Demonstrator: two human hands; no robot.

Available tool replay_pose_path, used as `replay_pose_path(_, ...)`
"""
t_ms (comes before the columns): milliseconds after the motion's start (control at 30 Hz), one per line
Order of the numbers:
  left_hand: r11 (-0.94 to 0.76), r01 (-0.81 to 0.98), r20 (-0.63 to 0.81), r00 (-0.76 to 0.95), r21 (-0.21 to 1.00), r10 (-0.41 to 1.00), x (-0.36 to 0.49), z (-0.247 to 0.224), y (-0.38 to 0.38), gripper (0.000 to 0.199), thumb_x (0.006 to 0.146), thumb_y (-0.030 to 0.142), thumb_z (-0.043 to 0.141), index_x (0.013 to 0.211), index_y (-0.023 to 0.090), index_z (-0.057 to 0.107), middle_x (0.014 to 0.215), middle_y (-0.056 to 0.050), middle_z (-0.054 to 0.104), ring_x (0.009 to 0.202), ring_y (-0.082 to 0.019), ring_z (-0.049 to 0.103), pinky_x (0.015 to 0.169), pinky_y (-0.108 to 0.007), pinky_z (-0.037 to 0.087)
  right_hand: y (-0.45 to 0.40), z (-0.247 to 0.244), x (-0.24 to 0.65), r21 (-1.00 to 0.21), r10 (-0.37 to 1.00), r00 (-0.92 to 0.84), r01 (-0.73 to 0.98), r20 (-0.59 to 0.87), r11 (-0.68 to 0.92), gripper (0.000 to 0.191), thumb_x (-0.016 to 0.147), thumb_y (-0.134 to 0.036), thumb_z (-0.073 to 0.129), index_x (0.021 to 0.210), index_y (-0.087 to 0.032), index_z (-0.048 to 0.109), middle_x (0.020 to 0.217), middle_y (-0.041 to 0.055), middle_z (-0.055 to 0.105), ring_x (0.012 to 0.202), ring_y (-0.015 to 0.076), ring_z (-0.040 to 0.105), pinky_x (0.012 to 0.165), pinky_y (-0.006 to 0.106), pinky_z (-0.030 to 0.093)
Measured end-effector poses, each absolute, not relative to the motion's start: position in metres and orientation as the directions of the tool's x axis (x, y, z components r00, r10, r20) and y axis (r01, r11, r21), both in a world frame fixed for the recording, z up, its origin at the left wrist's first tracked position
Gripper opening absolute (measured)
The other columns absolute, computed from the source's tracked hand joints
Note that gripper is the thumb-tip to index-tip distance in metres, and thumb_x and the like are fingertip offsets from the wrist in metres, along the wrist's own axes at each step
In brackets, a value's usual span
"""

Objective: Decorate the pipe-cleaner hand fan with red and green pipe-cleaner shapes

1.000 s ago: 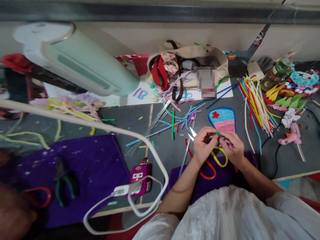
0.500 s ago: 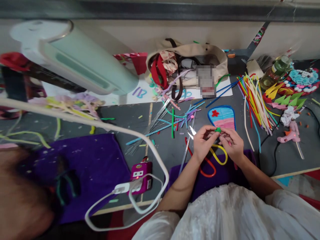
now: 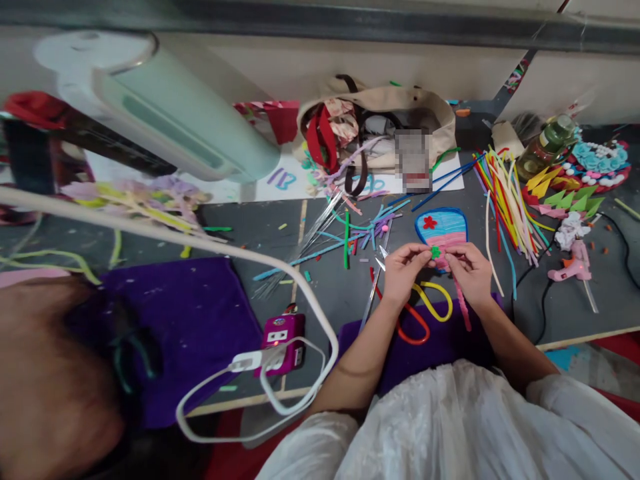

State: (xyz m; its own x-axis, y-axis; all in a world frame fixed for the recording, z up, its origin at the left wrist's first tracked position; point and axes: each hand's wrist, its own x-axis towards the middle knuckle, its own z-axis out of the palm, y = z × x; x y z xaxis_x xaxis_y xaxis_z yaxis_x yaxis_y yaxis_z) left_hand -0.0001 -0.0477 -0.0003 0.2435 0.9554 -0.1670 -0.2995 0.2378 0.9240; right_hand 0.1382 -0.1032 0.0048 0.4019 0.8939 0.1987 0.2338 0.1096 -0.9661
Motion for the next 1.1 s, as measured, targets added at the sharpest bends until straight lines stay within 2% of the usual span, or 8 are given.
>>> replay_pose_path(233,0.253,-0.296,-0.158,0.311,0.921,0.937,0.001,0.002,-0.049,0.025,0.069,0.036,0.084,0.082,0.017,0.075,0.071,-0.002,0.072,0.061,-0.013,0.067,0.065,-0.026,0.056,-0.104,0.017,0.146,-0.867,0.91,0.26,0.468,0.324,0.175,0.008,0.088,-0.022,0.061,0.087,-0.021,0.069,0.084,0.0024,0.067,0.072,0.0131,0.063,0.064,0.026,0.053)
replay_pose_path(467,0.218,-0.31,-0.12,0.305,0.925,0.945,0.001,-0.002,-0.047,0.035,0.07,0.036,0.083,0.099,0.018,0.072,0.086,-0.004,0.074,0.069,-0.013,0.067,0.071,-0.029,0.057,-0.103,0.021,0.146,-0.882,0.892,0.317,0.443,0.322,0.161,0.007,0.086,-0.022,0.062,0.083,-0.02,0.068,0.082,0.0024,0.065,0.073,0.0129,0.061,0.063,0.025,0.051)
replay_pose_path(533,0.148,-0.28,-0.06,0.3,0.948,0.952,0.002,-0.003,-0.047,0.039,0.068,0.033,0.084,0.101,0.018,0.07,0.094,-0.005,0.073,0.077,-0.014,0.067,0.073,-0.028,0.056,-0.101,0.02,0.146,-0.951,0.904,0.369,0.291,0.216,0.108,0.006,0.083,-0.025,0.066,0.082,-0.02,0.068,0.081,0.0013,0.065,0.07,0.0119,0.061,0.06,0.024,0.05)
replay_pose_path(633,-0.018,-0.175,0.064,0.262,0.984,0.963,0.002,-0.003,-0.047,0.037,0.069,0.032,0.083,0.102,0.019,0.069,0.103,-0.006,0.068,0.089,-0.016,0.066,0.075,-0.028,0.056,-0.095,0.02,0.146,-0.976,0.927,0.352,-0.209,-0.133,-0.061,0.011,0.077,-0.027,0.072,0.077,-0.02,0.063,0.068,-0.0034,0.059,0.055,0.0081,0.053,0.05,0.02,0.046)
replay_pose_path(767,-0.223,-0.027,0.223,0.192,0.975,0.956,0.0,-0.003,-0.045,0.018,0.077,0.031,0.076,0.091,0.02,0.07,0.096,-0.004,0.065,0.088,-0.015,0.063,0.072,-0.025,0.053,-0.083,0.021,0.155,-0.569,0.858,0.022,-0.757,-0.514,-0.321,0.021,0.071,-0.017,0.071,0.071,-0.02,0.05,0.06,-0.0065,0.052,0.047,0.0044,0.043,0.036,0.012,0.032)
replay_pose_path(867,-0.298,0.01,0.293,0.158,0.955,0.943,-0.002,-0.003,-0.042,0.014,0.083,0.031,0.07,0.078,0.018,0.067,0.085,-0.003,0.063,0.082,-0.014,0.061,0.069,-0.024,0.049,-0.079,0.021,0.162,-0.282,0.796,-0.199,-0.864,-0.572,-0.418,0.022,0.076,-0.011,0.064,0.073,-0.02,0.044,0.059,-0.0074,0.048,0.045,0.0026,0.039,0.033,0.007,0.027)
replay_pose_path(933,-0.296,0.015,0.292,0.137,0.955,0.947,0.0,-0.002,-0.042,0.013,0.084,0.031,0.069,0.08,0.018,0.067,0.086,-0.003,0.063,0.083,-0.014,0.061,0.07,-0.024,0.049,-0.08,0.021,0.163,-0.206,0.785,-0.232,-0.888,-0.574,-0.412,0.022,0.077,-0.009,0.061,0.073,-0.021,0.042,0.059,-0.0077,0.047,0.044,0.002,0.038,0.034,0.006,0.027)
replay_pose_path(1100,-0.112,-0.03,0.116,0.163,0.993,0.98,0.014,0.004,-0.05,0.022,0.081,0.032,0.071,0.098,0.019,0.069,0.096,-0.005,0.068,0.091,-0.017,0.065,0.073,-0.025,0.051,-0.086,0.02,0.149,-0.388,0.825,-0.025,-0.874,-0.565,-0.293,0.021,0.073,-0.012,0.066,0.072,-0.019,0.046,0.057,-0.0083,0.047,0.042,0.0013,0.036,0.033,0.008,0.025)
